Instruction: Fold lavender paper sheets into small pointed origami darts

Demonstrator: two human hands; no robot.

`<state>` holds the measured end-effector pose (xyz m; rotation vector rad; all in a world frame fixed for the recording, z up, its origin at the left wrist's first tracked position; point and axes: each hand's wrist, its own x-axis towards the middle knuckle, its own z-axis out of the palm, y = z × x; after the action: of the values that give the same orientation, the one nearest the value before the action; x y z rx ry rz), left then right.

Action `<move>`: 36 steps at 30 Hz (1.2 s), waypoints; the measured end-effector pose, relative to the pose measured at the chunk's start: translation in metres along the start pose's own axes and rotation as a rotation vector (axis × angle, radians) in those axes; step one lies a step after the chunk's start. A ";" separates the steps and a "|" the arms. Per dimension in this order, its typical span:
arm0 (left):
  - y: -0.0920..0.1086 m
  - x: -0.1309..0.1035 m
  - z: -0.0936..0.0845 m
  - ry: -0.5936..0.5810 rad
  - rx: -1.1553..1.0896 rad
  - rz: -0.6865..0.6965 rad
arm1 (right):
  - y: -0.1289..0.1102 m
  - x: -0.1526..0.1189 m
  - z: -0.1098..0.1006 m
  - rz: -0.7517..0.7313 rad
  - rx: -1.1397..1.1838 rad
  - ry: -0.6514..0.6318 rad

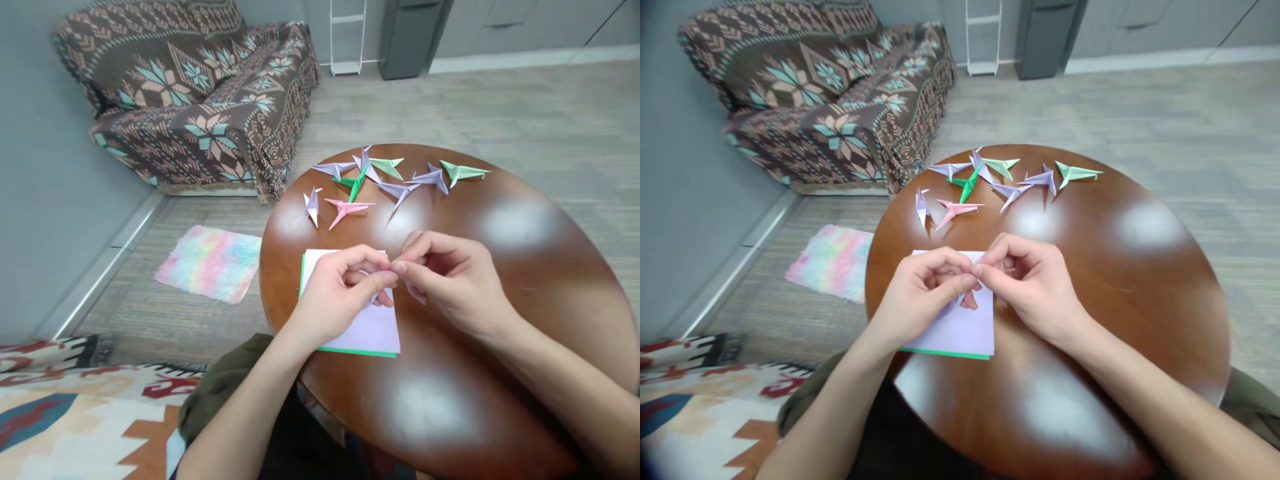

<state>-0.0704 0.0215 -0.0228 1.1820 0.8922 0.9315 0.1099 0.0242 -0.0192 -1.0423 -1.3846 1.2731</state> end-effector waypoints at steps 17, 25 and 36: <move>-0.012 0.004 0.005 -0.065 -0.405 -0.126 | 0.006 0.000 -0.001 0.093 0.045 0.044; -0.014 0.004 0.002 -0.172 -0.595 -0.301 | 0.001 0.000 -0.003 0.054 0.071 -0.002; -0.015 0.003 0.004 -0.165 -0.603 -0.269 | -0.001 0.000 -0.002 0.055 0.135 -0.014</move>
<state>-0.0637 0.0213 -0.0373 0.5925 0.5586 0.7908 0.1116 0.0246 -0.0178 -0.9864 -1.2693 1.3968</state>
